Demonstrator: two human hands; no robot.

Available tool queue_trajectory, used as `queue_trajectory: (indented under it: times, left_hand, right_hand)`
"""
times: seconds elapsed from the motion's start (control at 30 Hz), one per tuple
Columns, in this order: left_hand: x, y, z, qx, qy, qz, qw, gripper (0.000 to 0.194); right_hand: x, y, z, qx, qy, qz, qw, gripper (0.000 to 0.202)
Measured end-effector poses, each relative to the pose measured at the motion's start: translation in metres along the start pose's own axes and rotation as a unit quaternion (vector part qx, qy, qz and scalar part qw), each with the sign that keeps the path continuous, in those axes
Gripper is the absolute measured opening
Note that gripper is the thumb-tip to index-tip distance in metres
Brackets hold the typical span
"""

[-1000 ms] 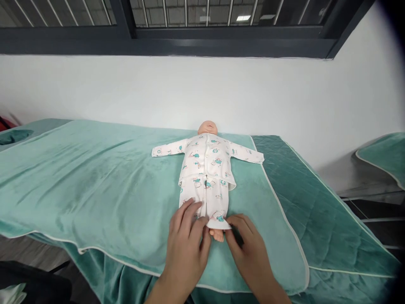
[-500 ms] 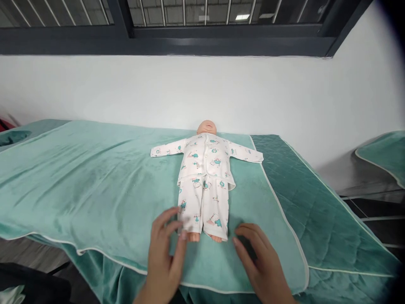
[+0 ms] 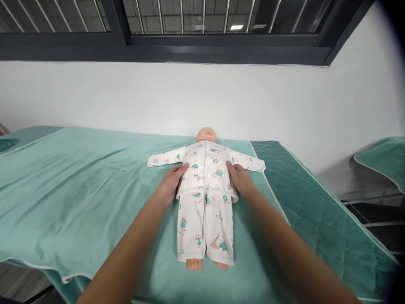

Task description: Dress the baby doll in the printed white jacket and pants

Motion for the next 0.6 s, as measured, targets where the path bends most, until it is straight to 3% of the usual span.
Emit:
queue_trajectory:
  times: [0.13,0.33,0.43,0.6]
  left_hand:
    - [0.007,0.009,-0.001,0.011,-0.027,-0.011,1.0,0.053]
    - [0.01,0.034,0.012,0.042,-0.021,-0.028,0.998,0.055]
    - [0.006,0.037,0.008,0.055,0.039,0.014,0.998,0.053]
    - [0.006,0.012,0.005,0.099,0.176,0.082,0.976,0.057]
  right_hand:
    - [0.008,0.001,-0.006,-0.007,-0.018,0.036,0.999,0.052]
    - [0.002,0.023,-0.008,0.002,-0.003,0.044,0.999,0.053]
    - [0.006,0.026,-0.001,0.0,0.011,0.025,1.0,0.05]
    - [0.008,0.015,0.008,-0.022,0.002,0.023,0.999,0.051]
Point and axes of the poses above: each hand's wrist, its own y-axis towards the middle knuckle, its own x-axis out of the palm, z = x × y, the point moved 6 cm from there along y, towards the middle knuckle, and after that the axes turned 14 degrees about -z, right-handed, at the moved point
